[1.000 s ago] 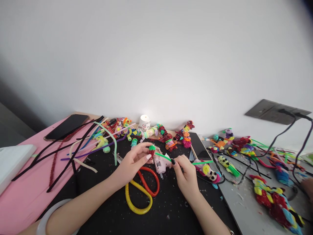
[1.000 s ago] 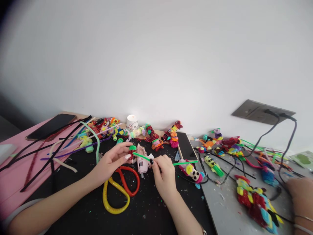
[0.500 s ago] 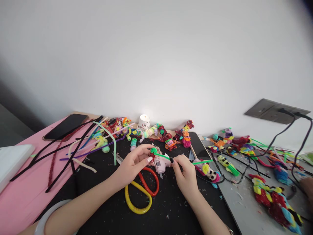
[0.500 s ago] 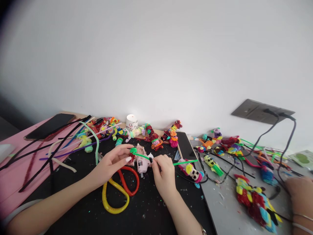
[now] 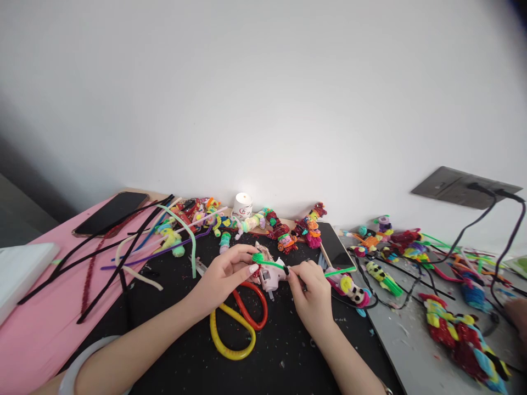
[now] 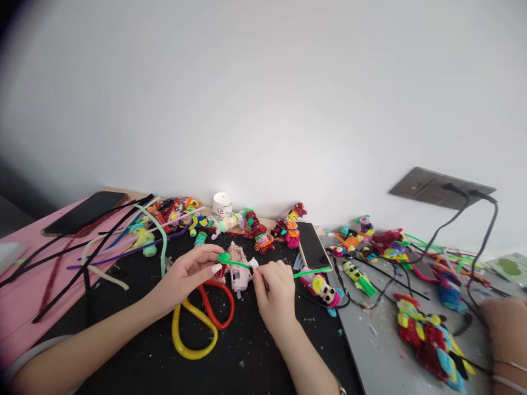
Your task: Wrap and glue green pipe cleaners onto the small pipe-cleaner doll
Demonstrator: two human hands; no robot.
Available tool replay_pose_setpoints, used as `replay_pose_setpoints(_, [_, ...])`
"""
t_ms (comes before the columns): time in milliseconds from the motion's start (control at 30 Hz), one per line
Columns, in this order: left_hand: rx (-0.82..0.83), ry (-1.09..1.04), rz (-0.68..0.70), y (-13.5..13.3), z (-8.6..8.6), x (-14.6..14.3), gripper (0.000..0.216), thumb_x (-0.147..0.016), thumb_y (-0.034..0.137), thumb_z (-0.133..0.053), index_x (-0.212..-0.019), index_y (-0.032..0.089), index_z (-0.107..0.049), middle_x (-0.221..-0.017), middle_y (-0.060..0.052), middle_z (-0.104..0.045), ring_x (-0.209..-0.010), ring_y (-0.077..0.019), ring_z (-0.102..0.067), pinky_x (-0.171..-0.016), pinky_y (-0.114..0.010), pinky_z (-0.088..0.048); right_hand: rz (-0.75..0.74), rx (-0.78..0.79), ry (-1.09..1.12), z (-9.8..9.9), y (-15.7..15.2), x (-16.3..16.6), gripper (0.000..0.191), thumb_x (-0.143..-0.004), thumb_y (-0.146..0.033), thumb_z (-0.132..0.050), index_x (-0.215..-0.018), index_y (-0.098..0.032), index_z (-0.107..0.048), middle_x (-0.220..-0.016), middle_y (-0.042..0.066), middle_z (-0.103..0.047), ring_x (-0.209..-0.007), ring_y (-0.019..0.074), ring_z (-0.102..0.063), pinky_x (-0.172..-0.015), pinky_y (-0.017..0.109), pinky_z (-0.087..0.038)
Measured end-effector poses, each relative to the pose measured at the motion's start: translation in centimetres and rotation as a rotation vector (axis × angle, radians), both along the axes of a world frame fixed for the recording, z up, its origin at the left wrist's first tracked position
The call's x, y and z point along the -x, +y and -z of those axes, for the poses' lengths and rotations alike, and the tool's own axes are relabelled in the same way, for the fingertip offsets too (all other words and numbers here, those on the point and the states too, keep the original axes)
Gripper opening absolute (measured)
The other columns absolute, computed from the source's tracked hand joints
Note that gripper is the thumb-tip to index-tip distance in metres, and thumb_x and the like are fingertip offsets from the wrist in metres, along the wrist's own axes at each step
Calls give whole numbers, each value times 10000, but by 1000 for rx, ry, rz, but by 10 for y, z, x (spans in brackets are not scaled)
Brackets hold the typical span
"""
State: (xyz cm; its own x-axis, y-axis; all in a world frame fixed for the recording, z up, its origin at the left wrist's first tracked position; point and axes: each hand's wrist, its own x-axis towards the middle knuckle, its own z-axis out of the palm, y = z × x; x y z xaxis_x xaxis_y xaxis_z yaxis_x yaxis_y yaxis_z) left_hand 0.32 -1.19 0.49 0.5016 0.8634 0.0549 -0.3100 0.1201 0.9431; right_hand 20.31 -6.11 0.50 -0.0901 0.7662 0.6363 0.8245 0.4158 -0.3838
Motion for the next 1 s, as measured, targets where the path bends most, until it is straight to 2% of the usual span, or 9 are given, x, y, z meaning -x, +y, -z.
replay_pose_setpoints(433, [-69,101,-58,1,0,2,203,-830,274,-586,-1023,213,-601,-970,-26,-659,-904,-181,-633,-777,-325,-573,-39,25,9,-2,-3,1,117,-891,-146,-479,-841,-185,-577,-722,18,-599,-686,169,-506,-662,305,-339])
replay_pose_setpoints(567, [-149,191,-76,1,3,2,201,-838,270,-570,-1028,216,-611,-1002,-37,-661,-940,-193,-628,-806,-334,-558,-72,50,14,-2,-5,4,98,-882,-150,-495,-869,-187,-585,-749,14,-619,-694,161,-537,-678,292,-344])
replay_pose_setpoints(733, [-248,304,-48,-3,2,1,201,-836,247,-559,-1015,198,-638,-1020,-52,-680,-963,-206,-632,-859,-344,-522,-94,66,14,-1,-5,13,115,-888,-158,-488,-838,-191,-586,-739,14,-633,-678,156,-549,-664,278,-334])
replay_pose_setpoints(1000, [-280,289,-27,-4,2,1,233,-833,203,-552,-1053,202,-628,-1075,-55,-673,-1015,-210,-627,-904,-365,-499,-91,51,46,2,-6,19,175,-888,-149,-447,-759,-195,-556,-668,16,-599,-617,151,-520,-634,278,-339])
